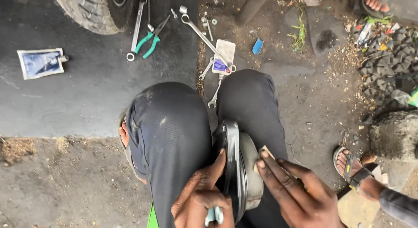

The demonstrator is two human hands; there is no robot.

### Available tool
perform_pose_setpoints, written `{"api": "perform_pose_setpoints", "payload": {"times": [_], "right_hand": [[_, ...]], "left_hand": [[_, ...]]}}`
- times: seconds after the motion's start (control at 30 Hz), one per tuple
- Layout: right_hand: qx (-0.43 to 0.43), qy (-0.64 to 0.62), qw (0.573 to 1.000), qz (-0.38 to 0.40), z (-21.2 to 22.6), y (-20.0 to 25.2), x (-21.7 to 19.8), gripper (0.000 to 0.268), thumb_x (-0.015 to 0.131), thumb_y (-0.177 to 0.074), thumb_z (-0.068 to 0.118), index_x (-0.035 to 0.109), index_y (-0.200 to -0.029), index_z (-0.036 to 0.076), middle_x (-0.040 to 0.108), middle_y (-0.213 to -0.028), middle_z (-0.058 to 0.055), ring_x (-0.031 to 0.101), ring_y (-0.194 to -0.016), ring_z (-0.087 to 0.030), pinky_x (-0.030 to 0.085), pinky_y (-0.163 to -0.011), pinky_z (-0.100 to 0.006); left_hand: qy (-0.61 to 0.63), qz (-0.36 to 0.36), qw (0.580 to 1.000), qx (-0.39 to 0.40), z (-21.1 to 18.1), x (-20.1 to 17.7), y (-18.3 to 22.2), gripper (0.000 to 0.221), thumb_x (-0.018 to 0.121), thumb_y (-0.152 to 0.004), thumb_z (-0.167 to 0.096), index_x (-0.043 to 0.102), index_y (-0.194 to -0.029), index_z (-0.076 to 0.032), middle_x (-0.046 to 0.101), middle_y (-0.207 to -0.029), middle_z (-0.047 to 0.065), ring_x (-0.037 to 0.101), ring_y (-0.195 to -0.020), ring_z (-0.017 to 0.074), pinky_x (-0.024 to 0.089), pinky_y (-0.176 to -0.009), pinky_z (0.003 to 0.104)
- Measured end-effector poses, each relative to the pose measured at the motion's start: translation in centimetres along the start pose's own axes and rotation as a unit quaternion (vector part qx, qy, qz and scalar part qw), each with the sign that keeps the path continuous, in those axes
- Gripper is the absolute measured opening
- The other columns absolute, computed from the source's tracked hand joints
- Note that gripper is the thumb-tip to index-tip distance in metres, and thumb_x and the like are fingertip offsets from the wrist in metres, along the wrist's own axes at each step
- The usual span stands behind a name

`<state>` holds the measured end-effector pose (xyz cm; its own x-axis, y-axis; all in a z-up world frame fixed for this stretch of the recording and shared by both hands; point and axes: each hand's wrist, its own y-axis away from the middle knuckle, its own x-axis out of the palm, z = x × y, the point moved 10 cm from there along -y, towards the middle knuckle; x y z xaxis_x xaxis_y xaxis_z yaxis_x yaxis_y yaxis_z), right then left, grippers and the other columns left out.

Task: Sand the brake shoes and internal drum surface of a motorcycle brake drum assembly during repair.

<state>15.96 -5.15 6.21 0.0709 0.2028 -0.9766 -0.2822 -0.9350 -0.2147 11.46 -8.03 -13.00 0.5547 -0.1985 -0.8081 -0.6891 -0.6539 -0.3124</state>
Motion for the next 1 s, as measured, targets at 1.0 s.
{"api": "perform_pose_setpoints", "payload": {"times": [1.0], "right_hand": [[0.220,-0.076,0.970,0.071,-6.7,0.6,0.5,0.065,0.059,-0.071,-0.008,0.057,-0.136,0.002,0.072,-0.136,-0.011,0.073,-0.108,-0.022,0.060,-0.089,-0.032]], "left_hand": [[0.435,-0.156,0.887,0.016,6.5,-21.2,-9.2,0.025,0.065,-0.090,0.006,0.046,-0.079,-0.006,0.068,-0.125,0.034,0.079,-0.106,0.0397,0.066,-0.091,0.044]]}}
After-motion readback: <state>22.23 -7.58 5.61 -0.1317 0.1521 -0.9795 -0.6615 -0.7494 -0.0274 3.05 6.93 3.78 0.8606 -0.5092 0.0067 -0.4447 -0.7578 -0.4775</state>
